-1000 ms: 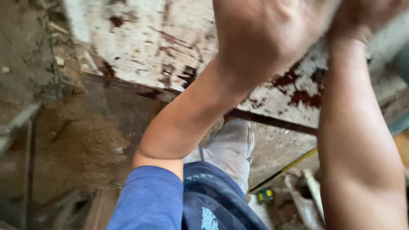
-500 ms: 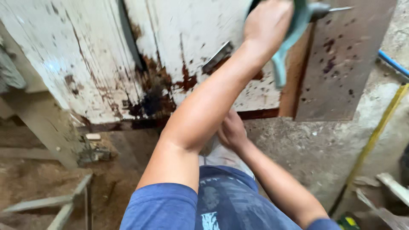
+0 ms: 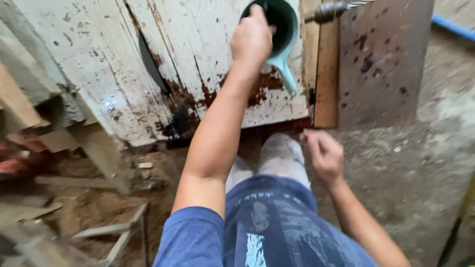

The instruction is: The person works on a white-painted wooden board laid across a work area, using a small metal blade to saw and clean out a dark groove along the board's edge. They periodically stop to handle and reposition the blade, and at one point reach into a green cup before resuming work on the groove.

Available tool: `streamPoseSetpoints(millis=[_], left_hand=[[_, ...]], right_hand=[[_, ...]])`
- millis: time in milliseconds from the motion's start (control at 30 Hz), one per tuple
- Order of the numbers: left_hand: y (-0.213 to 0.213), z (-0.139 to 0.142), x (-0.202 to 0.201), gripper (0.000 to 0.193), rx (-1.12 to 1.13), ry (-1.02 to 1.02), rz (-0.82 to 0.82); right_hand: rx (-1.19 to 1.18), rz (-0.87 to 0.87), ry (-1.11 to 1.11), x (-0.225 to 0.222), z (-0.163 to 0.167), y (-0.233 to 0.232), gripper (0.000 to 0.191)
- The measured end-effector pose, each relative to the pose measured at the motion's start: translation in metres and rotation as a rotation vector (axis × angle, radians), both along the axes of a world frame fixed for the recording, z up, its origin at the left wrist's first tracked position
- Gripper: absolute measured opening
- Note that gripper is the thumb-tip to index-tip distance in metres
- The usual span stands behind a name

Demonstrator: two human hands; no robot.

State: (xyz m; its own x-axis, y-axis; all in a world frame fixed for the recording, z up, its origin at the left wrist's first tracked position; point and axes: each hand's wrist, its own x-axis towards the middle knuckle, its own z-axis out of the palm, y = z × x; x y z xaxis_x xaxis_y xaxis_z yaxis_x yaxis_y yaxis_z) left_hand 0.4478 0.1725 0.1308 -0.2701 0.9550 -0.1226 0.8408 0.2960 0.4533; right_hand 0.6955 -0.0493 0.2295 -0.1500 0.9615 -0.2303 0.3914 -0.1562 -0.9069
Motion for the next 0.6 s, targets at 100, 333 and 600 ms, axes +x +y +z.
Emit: streamPoseSetpoints(millis=[100, 333, 600], left_hand=[[-0.018, 0.04, -0.013, 0.036, 0.032, -0.897, 0.208], [-0.1, 0.106, 0.028, 0.031, 0.154, -1.775, 0.547], [-0.156, 0.162, -0.012, 0.028, 0.171, -1.558, 0.083]], right_hand=[[-0.038, -0.109, 0.269, -0.037, 0.012, 0.045, 0.012], [-0.258, -0.261, 0.958, -0.096, 0.037, 0.115, 0.028], [-0.333, -0.096, 0.852, -0.058, 0.063, 0.098, 0.014]])
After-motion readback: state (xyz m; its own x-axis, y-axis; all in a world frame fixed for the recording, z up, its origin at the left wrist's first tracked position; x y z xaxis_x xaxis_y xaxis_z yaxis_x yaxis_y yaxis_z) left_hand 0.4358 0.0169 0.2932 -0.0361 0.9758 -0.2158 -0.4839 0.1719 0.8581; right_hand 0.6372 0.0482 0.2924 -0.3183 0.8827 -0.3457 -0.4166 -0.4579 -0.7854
